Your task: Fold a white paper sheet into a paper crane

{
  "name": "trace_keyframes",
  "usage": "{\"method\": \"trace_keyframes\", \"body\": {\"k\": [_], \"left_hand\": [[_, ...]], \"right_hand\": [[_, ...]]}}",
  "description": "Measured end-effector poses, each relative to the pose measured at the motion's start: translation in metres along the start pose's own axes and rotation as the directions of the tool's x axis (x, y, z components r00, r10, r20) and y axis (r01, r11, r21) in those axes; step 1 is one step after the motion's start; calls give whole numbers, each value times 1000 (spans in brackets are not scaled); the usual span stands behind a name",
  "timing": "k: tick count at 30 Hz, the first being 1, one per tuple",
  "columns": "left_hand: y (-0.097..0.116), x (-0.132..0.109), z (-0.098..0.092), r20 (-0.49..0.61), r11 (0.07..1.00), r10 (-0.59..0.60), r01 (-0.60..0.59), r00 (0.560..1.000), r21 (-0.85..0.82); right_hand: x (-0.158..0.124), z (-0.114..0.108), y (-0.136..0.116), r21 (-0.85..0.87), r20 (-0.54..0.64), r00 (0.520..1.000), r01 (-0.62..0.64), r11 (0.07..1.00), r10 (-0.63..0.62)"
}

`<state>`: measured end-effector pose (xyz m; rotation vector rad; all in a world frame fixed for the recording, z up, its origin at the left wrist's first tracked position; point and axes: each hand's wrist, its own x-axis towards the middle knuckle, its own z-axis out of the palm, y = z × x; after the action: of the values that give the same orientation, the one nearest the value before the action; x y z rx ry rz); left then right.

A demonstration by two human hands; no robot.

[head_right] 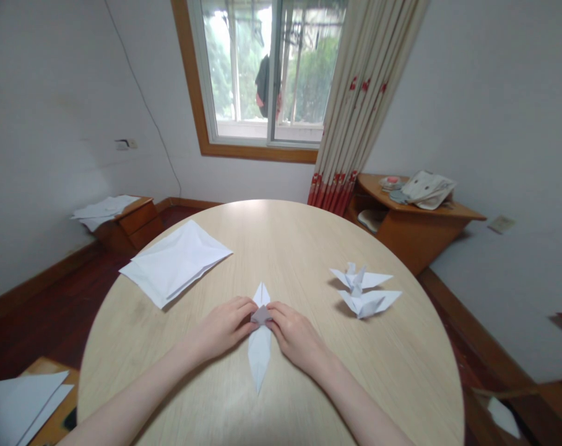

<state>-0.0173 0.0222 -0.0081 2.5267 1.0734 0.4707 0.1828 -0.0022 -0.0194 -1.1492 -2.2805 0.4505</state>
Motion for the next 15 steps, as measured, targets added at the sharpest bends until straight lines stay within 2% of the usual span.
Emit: {"method": "trace_keyframes", "body": {"k": [5, 15], "left_hand": [[4, 1, -2, -4, 998, -58, 58, 998, 9], [3, 2, 7, -57, 986, -157, 154, 986, -57]], "right_hand": [[1, 3, 0, 69, -43, 999, -11, 998, 14], [4, 14, 6, 84, -104, 992, -66, 994, 75]]}}
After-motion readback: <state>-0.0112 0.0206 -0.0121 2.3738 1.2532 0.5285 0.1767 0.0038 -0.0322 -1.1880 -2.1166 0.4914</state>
